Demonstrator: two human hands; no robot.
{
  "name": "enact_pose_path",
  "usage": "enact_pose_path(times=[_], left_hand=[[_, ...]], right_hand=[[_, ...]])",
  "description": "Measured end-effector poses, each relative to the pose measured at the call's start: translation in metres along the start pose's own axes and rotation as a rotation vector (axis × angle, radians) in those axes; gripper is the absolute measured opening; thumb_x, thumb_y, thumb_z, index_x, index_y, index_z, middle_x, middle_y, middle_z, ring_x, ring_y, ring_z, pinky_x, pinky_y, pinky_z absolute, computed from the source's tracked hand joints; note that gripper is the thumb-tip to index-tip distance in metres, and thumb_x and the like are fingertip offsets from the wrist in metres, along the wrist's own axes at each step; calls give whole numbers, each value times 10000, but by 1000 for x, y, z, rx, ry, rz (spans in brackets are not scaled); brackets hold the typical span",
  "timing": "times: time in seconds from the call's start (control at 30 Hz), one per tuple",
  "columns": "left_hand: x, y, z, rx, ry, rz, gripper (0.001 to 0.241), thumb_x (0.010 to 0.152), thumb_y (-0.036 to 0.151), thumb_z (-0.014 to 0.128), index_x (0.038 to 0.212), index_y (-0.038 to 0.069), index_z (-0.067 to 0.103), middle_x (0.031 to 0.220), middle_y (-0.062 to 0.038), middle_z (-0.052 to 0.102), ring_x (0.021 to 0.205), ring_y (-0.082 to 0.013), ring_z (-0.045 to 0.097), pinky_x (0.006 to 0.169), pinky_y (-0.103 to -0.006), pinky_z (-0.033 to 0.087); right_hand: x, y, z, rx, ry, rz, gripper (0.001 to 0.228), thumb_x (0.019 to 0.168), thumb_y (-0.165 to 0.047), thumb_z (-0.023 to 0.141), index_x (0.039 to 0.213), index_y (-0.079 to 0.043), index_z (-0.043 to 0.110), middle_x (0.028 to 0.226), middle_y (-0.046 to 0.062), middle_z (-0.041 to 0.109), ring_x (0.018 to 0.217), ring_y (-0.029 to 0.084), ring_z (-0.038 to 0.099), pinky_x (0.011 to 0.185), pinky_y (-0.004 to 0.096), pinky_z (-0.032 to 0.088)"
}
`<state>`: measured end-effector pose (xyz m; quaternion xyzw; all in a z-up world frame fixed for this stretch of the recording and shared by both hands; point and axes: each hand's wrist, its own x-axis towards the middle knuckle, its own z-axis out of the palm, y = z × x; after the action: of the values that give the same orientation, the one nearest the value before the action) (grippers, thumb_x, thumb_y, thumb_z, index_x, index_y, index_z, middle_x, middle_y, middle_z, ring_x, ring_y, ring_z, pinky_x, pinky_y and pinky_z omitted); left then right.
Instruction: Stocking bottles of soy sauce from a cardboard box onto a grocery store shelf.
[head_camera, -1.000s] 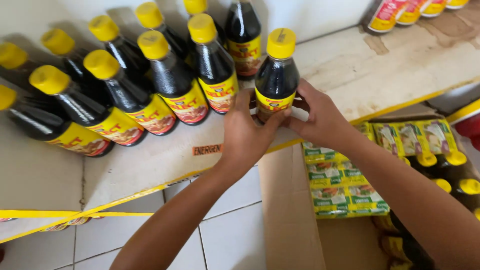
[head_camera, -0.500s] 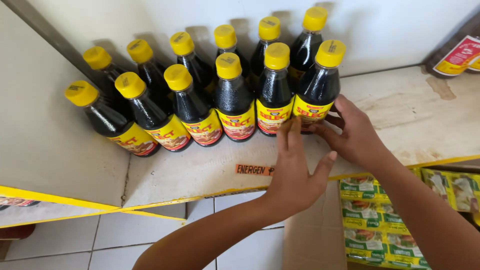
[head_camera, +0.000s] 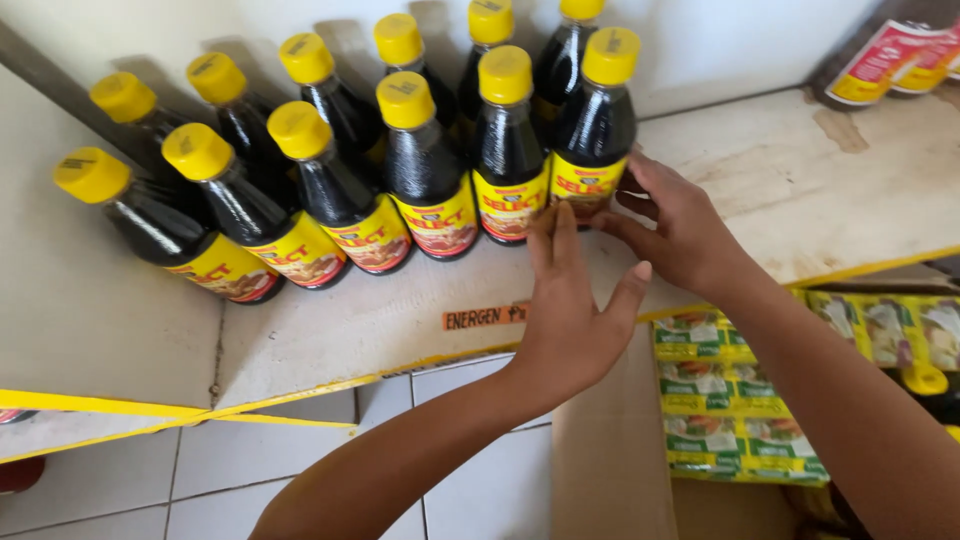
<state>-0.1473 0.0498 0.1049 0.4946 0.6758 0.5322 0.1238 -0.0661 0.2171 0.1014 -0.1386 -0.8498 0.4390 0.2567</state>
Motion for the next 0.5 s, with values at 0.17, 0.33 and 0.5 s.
enact_pose_path(times=[0.17, 0.33, 0.5], left_hand=[[-30, 20, 20, -316, -55, 101, 713, 1028, 217, 651, 1566, -62, 276, 1628, -268, 257, 1505, -393, 370, 1213, -454, 379], [-56, 36, 61, -396, -258, 63, 594, 1021, 214, 649, 1522, 11, 402, 1561, -200, 408, 1418, -337, 491, 1117, -403, 484], [-95, 18, 127, -402, -429, 76, 476, 999, 195, 659, 1416, 5, 530, 1457, -190, 544, 1331, -327, 563, 1063, -395, 511]], right_hand=[[-53, -9, -20, 24, 141, 67, 535, 976, -14, 643, 1481, -12, 468, 1343, 117, 642, 1241, 202, 640, 1047, 336, 547], [-140, -35, -45, -84, 134, 150, 395, 992, -14, 628, 1382, -2, 567, 1261, 110, 695, 1179, 202, 695, 983, 328, 575], [-236, -25, -62, -297, 153, 279, 436, 914, -18, 656, 1346, 5, 599, 1190, 133, 700, 1076, 203, 723, 880, 336, 580]])
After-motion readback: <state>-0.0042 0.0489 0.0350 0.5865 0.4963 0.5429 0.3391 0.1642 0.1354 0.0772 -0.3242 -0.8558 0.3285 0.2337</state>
